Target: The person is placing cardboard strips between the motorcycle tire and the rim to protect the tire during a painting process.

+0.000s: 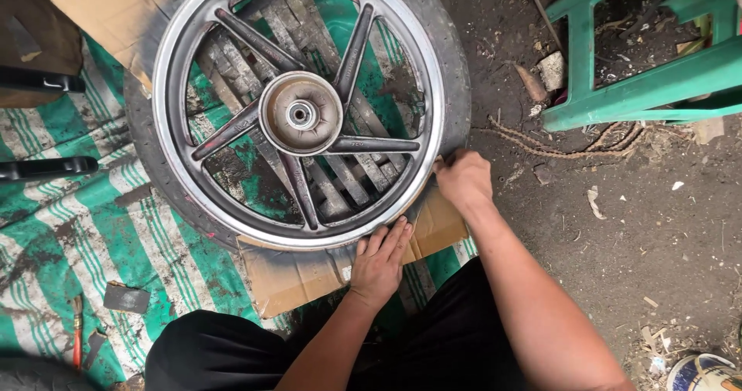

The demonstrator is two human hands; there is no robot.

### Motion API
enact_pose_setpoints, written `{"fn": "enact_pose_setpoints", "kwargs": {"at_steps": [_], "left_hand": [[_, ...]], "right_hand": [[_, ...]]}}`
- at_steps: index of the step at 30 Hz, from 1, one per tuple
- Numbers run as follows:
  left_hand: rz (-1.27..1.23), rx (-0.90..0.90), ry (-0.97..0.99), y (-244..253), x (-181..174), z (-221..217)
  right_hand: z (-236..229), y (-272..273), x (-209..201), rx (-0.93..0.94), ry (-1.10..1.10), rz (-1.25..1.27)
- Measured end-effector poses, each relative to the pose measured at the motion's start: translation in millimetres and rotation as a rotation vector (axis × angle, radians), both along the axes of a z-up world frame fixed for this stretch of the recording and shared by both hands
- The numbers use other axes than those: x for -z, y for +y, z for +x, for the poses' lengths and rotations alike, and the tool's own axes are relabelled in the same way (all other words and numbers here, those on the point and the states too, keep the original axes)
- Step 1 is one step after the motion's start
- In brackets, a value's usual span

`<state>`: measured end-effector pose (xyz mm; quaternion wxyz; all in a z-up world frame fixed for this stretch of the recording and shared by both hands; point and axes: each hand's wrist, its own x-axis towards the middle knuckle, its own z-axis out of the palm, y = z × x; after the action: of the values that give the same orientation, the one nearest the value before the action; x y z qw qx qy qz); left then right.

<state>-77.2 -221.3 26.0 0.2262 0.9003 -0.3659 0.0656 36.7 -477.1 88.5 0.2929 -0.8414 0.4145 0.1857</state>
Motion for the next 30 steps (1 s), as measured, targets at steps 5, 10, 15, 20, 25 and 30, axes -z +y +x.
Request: {"fn": "enact_pose_setpoints", "kwargs": {"at_steps": [5, 10, 15, 20, 25, 30], "left_hand": [[-0.005, -0.004, -0.008, -2.6, 1.5, 2.9], [-0.054, -0.025, -0.06, -3.2, 4.5, 2.3], [-0.054, -0.033, -0.157, -2.7, -3.8, 2.8], [-0.047, -0.025, -0.087, 0.5, -7.7, 9.8], [0.027, -0.032, 0.032, 0.6, -11.9, 5.1], [0.013, -0.106, 0.022, -2.6, -2.5, 4.8]], "right_hand": [[-2.1, -0.9, -5.9, -0.01, 0.009, 0.006], [-6.4, 1.6, -11.1, -0.019, -0.046, -0.009], [-21.6, 24.3, -70.7, -0.046, -0.026, 0.054], [-37.3, 3.6, -23.0, -0.069, 0.041, 0.042], [-27.8, -10.6, 5.1, -0.138, 0.105, -0.054], [-19.9, -12.0, 13.8, -0.186, 0.163, -0.093]]}}
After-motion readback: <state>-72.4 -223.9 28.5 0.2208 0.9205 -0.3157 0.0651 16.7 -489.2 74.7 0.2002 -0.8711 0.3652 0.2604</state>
